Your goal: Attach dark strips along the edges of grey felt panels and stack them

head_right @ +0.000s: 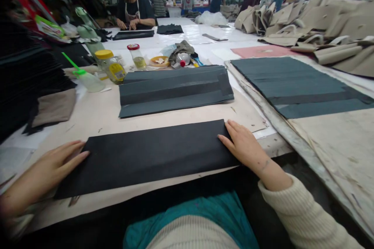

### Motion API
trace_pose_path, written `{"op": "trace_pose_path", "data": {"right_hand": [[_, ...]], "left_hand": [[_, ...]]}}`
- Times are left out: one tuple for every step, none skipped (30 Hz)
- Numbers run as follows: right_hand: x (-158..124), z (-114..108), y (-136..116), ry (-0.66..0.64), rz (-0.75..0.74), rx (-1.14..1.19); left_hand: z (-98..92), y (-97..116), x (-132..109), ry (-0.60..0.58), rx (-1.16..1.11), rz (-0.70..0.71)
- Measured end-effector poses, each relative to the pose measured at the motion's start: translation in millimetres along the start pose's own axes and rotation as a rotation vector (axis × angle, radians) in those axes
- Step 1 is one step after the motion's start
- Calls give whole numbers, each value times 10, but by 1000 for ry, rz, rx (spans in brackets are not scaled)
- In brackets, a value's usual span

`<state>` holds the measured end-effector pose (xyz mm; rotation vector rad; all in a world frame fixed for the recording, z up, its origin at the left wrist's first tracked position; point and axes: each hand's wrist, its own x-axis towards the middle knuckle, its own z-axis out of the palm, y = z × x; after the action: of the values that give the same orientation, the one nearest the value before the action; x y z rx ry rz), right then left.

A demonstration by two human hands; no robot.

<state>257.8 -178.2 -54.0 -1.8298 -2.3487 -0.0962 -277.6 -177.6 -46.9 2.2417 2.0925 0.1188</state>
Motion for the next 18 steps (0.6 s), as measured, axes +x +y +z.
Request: {"op": "trace_pose_path", "data": {"right_hand": [[41,11,-25,4,3,45],[72,24,-41,10,8,96],[95,36,-47,14,7,152],[111,46,-46,16,0,210],[121,50,-43,18,-10,268],[127,47,-43,19,-18,326],[130,35,-51,14,-17,389],[131,14,-69,-6,-2,455],[130,-14,-95,-34,33,524],[127,-48,-125,-70,86,595],[120,-86,-154,-115,150,668],[111,-125,-177,-159,215,739],[100,-164,-189,-188,266,798],[86,-203,-190,-183,296,840],[72,-240,-179,-145,303,862],[57,-276,-160,-83,289,866],[45,-309,-137,-3,259,856],[35,-340,-113,75,225,841]], "left_hand": [[-29,118,76,-19,-16,4],[-51,215,141,-40,-50,3],[-66,283,193,-55,-88,-4],[-77,325,232,-65,-128,-22],[-85,343,257,-77,-167,-47],[-89,346,272,-94,-199,-76],[-92,339,276,-115,-230,-108],[-93,330,273,-137,-263,-136],[-92,321,263,-159,-301,-161],[-92,315,247,-175,-341,-182],[-93,312,226,-178,-378,-198],[-95,308,202,-165,-406,-209],[-100,303,176,-138,-420,-217],[-106,297,148,-110,-423,-224],[-113,288,122,-86,-423,-228],[-121,278,98,-72,-425,-228],[-129,270,80,-74,-434,-222],[-137,264,67,-83,-449,-210]]}}
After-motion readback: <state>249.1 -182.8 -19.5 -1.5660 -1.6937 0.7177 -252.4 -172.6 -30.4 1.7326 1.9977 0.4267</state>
